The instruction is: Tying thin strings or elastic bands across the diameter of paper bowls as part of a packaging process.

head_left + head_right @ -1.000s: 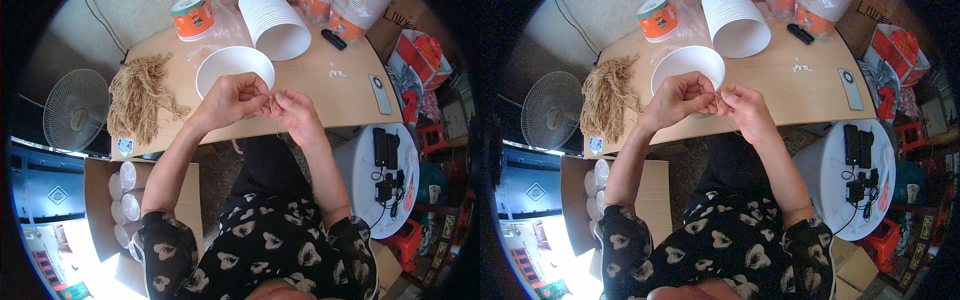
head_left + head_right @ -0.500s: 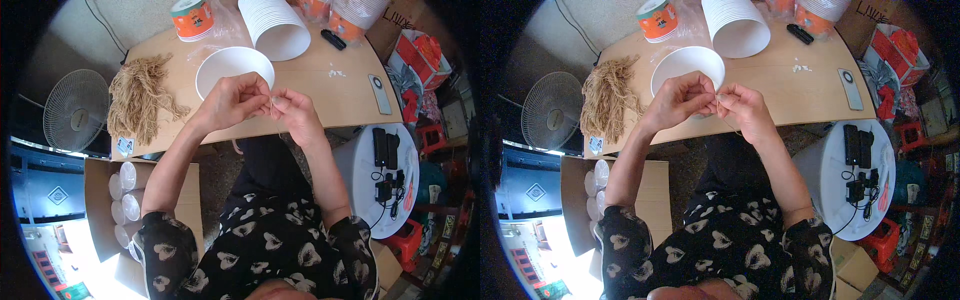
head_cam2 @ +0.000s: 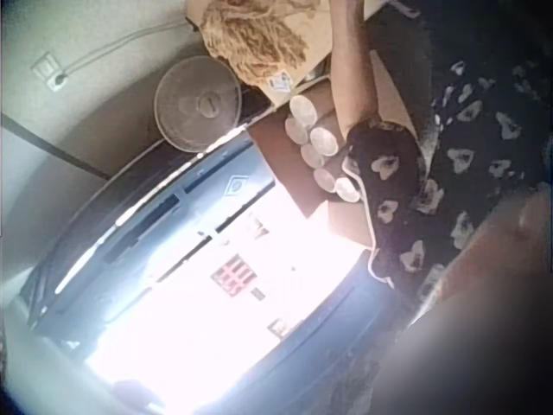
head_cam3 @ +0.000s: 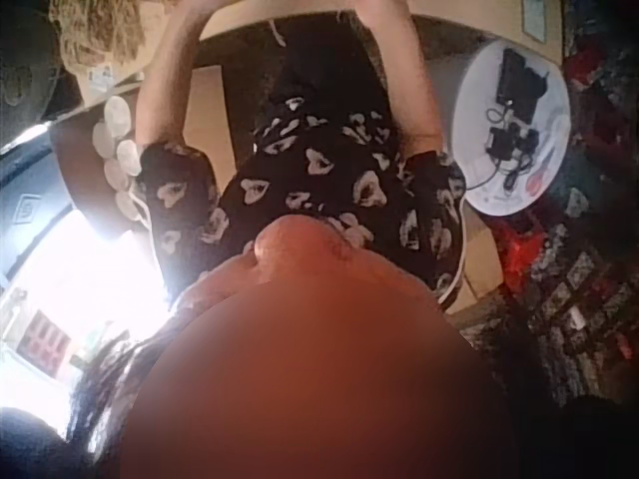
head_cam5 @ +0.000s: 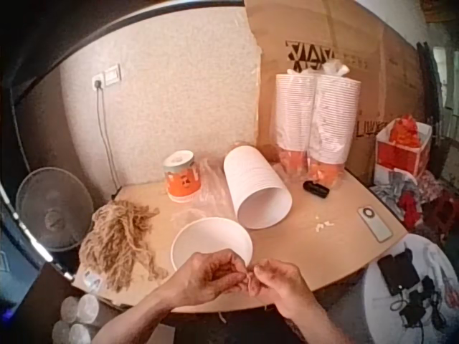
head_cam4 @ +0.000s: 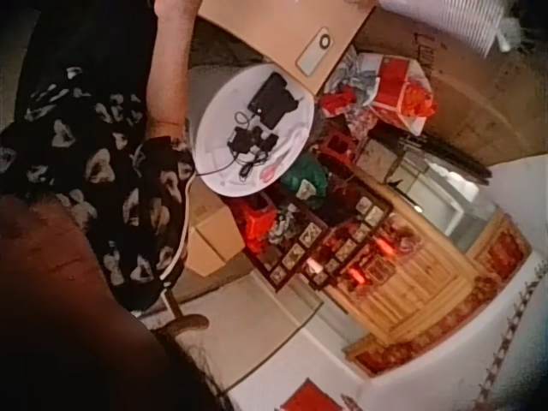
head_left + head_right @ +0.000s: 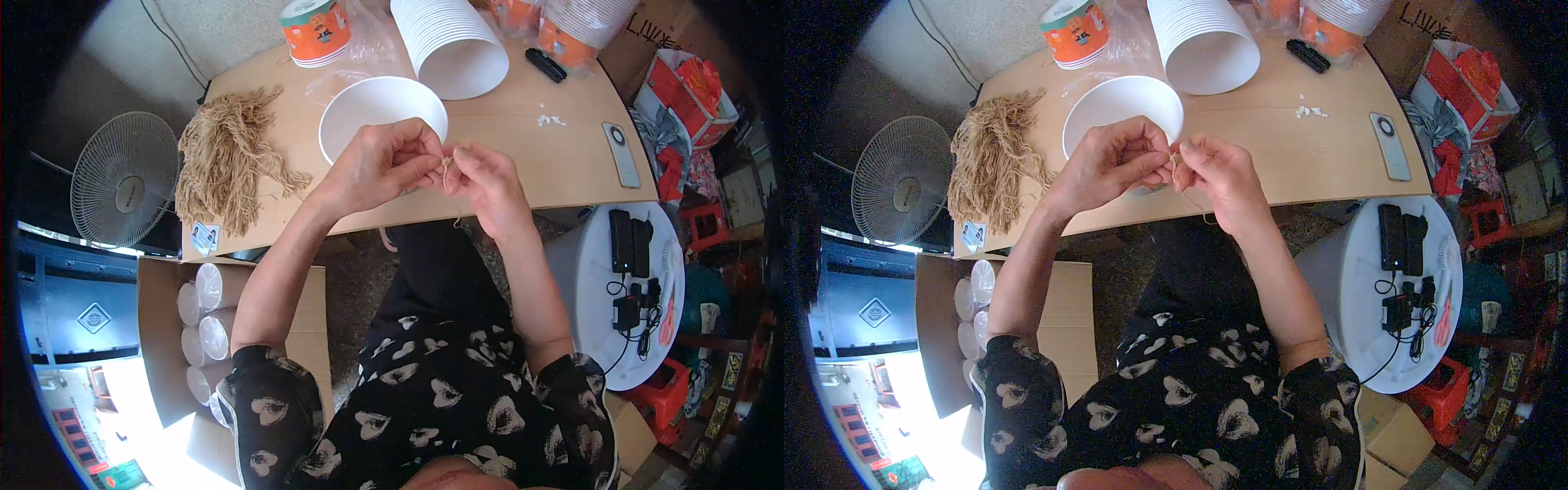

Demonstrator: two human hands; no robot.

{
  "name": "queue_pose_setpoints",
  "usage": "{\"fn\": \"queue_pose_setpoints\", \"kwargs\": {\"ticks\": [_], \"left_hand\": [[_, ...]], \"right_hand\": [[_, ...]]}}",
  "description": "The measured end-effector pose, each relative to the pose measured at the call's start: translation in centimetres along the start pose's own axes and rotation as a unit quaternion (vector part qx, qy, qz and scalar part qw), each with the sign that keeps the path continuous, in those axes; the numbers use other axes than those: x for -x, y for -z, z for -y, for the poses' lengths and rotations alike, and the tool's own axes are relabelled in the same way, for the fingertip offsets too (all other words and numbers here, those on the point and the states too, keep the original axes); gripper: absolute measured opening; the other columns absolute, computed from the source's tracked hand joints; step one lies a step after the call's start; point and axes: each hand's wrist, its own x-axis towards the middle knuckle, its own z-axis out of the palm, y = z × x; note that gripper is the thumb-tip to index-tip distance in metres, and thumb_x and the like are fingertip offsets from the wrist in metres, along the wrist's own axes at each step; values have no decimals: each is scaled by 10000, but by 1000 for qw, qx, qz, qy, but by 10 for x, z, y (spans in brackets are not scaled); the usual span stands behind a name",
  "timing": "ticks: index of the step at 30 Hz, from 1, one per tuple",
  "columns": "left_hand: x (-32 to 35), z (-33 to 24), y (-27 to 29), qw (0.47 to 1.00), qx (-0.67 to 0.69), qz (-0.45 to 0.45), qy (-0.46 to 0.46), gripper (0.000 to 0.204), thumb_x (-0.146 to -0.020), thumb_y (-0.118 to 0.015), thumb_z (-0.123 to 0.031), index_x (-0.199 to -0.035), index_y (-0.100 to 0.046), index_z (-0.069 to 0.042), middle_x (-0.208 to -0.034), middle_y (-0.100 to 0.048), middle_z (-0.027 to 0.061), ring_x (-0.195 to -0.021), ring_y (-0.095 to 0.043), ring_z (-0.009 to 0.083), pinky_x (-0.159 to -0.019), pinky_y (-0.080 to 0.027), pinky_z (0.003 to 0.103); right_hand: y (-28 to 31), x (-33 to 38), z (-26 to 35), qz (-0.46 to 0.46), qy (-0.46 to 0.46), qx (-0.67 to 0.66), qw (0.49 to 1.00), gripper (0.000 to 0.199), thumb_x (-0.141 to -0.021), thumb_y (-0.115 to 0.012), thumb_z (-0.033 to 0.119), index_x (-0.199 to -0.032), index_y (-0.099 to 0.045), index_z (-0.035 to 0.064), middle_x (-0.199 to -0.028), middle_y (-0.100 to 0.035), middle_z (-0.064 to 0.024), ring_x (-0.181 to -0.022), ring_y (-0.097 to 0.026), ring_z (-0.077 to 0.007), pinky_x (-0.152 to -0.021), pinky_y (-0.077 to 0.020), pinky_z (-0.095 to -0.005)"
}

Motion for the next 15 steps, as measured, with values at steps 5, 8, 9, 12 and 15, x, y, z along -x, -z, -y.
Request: {"fn": "queue_pose_setpoints", "kwargs": {"ticks": [5, 8, 9, 12, 15], "left_hand": [[-2, -2, -1, 999, -32, 0, 7, 25, -971, -607, 44, -988, -593, 32, -873, -707, 60, -871, -704, 106, -770, -589, 255], [0, 5, 1, 1000, -13, 13, -9, 72, -1009, -600, -39, -1043, -600, 24, -902, -695, 66, -870, -701, 114, -752, -591, 248], [1, 5, 2, 1000, -13, 12, -8, 72, -1009, -600, -39, -1043, -600, 24, -902, -695, 66, -870, -701, 114, -752, -591, 248], [0, 3, 1, 1000, -14, 19, -13, 72, -1010, -596, -38, -1046, -590, 24, -910, -692, 71, -876, -702, 119, -760, -589, 250], [0, 3, 1, 1000, -16, 20, -10, 74, -1012, -592, -39, -1048, -582, 25, -918, -688, 75, -884, -702, 125, -761, -590, 251]], "right_hand": [[8, -4, -6, 18, 50, 84, 995, 182, -980, -642, 180, -1010, -659, 1, -809, -645, -37, -722, -607, -118, -728, -495, -265], [7, -4, -6, 23, 24, 31, 999, 166, -972, -650, 163, -1006, -659, 0, -807, -645, -40, -735, -606, -119, -727, -493, -266], [7, -4, -6, 20, -4, -17, 1000, 164, -968, -653, 158, -1006, -657, -2, -804, -644, -43, -740, -605, -122, -728, -493, -272], [10, -4, -10, 35, -20, -91, 995, 173, -973, -649, 166, -1008, -655, -3, -802, -643, -48, -746, -602, -133, -730, -493, -280], [13, -6, -14, 41, -31, -123, 991, 195, -979, -646, 185, -1014, -652, -7, -799, -642, -52, -744, -600, -143, -738, -494, -284]]}}
